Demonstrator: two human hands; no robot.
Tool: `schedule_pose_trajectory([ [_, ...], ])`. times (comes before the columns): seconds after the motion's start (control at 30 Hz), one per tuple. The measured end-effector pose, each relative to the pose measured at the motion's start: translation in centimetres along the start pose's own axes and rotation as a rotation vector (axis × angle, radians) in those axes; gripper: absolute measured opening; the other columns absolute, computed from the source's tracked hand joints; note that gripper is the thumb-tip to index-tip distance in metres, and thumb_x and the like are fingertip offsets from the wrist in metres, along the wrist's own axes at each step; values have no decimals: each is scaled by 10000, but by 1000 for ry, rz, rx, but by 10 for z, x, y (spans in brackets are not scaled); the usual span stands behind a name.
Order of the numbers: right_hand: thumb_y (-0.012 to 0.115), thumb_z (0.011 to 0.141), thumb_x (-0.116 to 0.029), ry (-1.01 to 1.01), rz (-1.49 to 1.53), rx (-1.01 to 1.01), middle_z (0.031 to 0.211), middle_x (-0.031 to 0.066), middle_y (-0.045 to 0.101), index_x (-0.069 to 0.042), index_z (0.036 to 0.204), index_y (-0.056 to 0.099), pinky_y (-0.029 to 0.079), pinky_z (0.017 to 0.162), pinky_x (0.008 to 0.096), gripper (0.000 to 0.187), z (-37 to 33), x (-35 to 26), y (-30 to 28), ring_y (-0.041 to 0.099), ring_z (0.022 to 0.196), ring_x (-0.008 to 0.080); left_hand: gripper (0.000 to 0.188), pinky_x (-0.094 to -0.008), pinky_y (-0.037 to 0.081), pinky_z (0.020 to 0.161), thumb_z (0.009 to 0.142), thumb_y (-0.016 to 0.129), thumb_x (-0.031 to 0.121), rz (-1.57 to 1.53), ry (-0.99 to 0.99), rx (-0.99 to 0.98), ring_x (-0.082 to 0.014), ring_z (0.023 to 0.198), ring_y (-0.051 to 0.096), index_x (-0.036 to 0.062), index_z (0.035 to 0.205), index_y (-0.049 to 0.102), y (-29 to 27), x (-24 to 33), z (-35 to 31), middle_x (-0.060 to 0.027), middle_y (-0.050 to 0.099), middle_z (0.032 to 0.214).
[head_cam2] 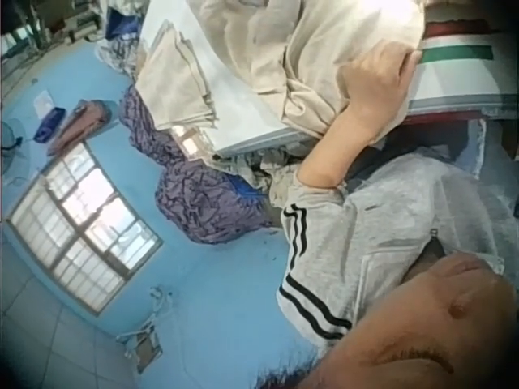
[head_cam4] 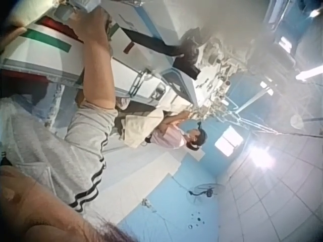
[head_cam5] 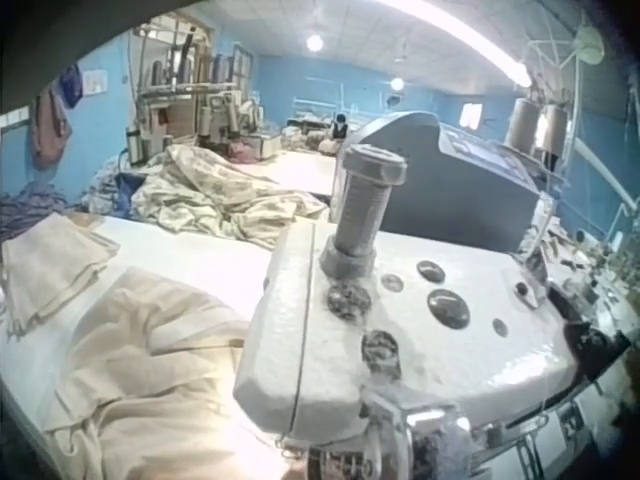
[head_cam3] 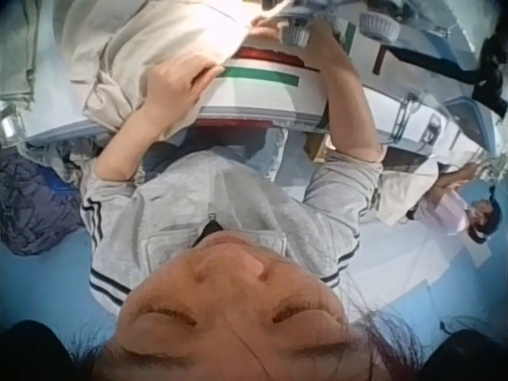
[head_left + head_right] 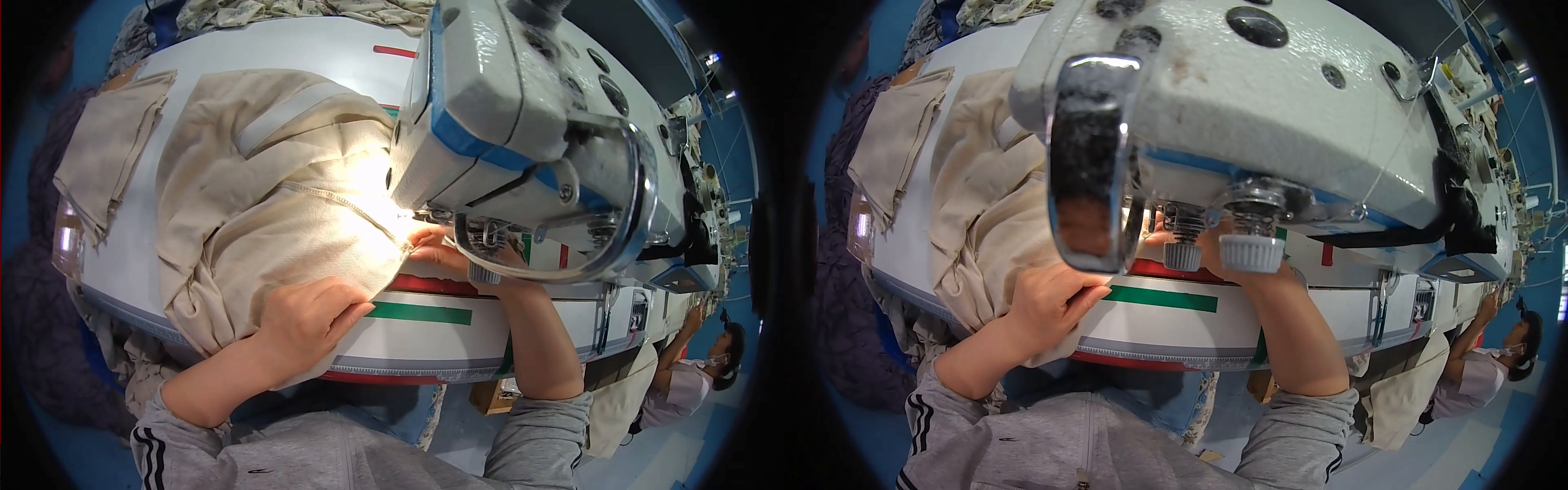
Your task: Using an industrial sewing machine to sew a fabric bag.
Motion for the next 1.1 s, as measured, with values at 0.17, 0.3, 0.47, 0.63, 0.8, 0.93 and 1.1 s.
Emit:
schedule_pose_trajectory([
  [0.17, 452, 1044, -207, -105, 544, 65, 1166, 85, 678, 10, 1195, 625, 521, 916, 275, 316, -8, 29, 16, 651, 1059, 156, 107, -340, 482, 524, 872, 710, 159, -11, -3, 2, -229, 615, 640, 94, 848, 627, 0, 2, 3, -47, 640, 744],
  [0.3, 472, 1036, -224, 193, 1254, -50, 1123, 101, 691, -38, 1187, 646, 518, 892, 269, 295, -2, 34, 26, 657, 1037, 153, 142, -334, 485, 525, 873, 711, 174, -3, -22, -24, -215, 609, 642, 90, 930, 612, -2, 1, 1, -45, 649, 748],
  [0.47, 685, 914, -346, 264, 261, -39, 973, 74, 720, -116, 1093, 692, 523, 827, 293, 292, 8, 6, 8, 673, 947, 143, 227, -323, 485, 532, 851, 725, 198, 42, 3, -49, -189, 627, 635, 93, 993, 582, 0, 6, 2, -40, 620, 744],
  [0.63, 701, 908, -314, 117, 168, 114, 940, 37, 718, -86, 1054, 689, 521, 809, 300, 271, 3, 11, 9, 664, 890, 137, 180, -316, 479, 544, 840, 707, 199, 292, 108, -41, -179, 684, 610, 103, 901, 567, 7, 19, 5, -35, 536, 754],
  [0.8, 680, 922, -307, 9, 1100, -32, 972, 37, 719, -91, 1037, 698, 518, 823, 307, 246, 10, -4, 8, 668, 911, 152, 134, -345, 483, 551, 847, 681, 162, 166, -49, -89, -222, 650, 605, 85, 852, 571, 1, 4, 9, -63, 559, 743],
  [0.93, 665, 917, -371, 149, 252, -44, 1082, 50, 711, -108, 1109, 691, 503, 895, 322, 327, 2, 53, 40, 663, 999, 207, 172, -367, 486, 551, 870, 649, 182, -134, -276, -242, -261, 607, 613, 57, 771, 583, -3, -11, 21, -98, 603, 687],
  [1.1, 562, 920, -561, 182, -194, 45, 1213, 69, 679, -123, 1220, 662, 466, 995, 374, 540, 7, 0, 2, 627, 1123, 252, 222, -366, 492, 540, 905, 609, 200, -183, -357, -304, -268, 524, 620, 53, 739, 598, -4, -17, 24, -83, 602, 558],
])
Point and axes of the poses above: each hand's wrist, its own z-axis towards the middle knuckle, its own y-axis out of the palm, x = y × z, the point moved 6 cm from there along z, towards the middle knuckle
